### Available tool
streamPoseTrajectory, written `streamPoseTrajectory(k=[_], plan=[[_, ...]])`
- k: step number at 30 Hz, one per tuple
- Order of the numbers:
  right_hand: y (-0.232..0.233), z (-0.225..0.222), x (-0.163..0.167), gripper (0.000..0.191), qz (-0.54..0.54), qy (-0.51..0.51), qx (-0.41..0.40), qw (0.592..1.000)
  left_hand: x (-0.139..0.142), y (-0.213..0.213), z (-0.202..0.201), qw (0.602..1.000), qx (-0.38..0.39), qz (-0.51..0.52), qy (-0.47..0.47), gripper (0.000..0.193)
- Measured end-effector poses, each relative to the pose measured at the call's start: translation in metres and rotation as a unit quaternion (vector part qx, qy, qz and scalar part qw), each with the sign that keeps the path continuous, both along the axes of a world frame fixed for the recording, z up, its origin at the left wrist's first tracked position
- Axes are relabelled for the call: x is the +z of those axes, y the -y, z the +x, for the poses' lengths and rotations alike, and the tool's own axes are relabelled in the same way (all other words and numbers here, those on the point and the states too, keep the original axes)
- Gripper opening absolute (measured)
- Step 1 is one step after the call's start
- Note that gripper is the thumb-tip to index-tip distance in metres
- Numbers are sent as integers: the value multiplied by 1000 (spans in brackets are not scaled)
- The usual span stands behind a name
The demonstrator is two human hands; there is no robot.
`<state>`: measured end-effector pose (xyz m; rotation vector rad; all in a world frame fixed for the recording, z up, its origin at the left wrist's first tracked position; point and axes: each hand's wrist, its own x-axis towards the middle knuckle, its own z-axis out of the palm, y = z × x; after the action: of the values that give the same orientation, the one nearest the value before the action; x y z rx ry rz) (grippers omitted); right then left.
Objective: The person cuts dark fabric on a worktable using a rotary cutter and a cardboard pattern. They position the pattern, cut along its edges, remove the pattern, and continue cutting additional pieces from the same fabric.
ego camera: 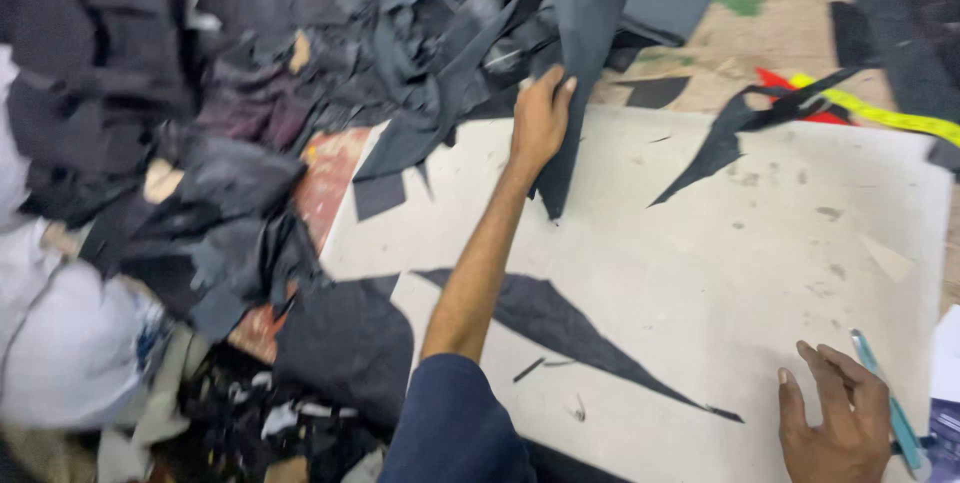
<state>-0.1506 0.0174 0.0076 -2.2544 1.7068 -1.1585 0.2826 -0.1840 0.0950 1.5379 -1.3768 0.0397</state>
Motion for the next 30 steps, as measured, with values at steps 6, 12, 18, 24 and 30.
streamPoseTrajectory(k=[6, 12, 18, 24, 30], plan=[[-58, 42, 11, 31, 230, 13, 130, 964, 49, -225, 128, 932, -187, -40, -307, 17], [-125, 85, -4, 58, 213, -259, 265, 904, -19, -435, 205, 924, 68, 185, -327, 22], [-143, 80, -65, 59, 383, -392, 176, 818, -81, -543, 171, 903, 96, 74, -412, 21], [-125, 102, -85, 31, 431, -262, 241, 829, -52, -557, 231, 958, 104, 43, -263, 12], [-85, 131, -58, 19, 308, 73, 363, 876, 33, -500, 426, 962, 247, -103, -55, 39]])
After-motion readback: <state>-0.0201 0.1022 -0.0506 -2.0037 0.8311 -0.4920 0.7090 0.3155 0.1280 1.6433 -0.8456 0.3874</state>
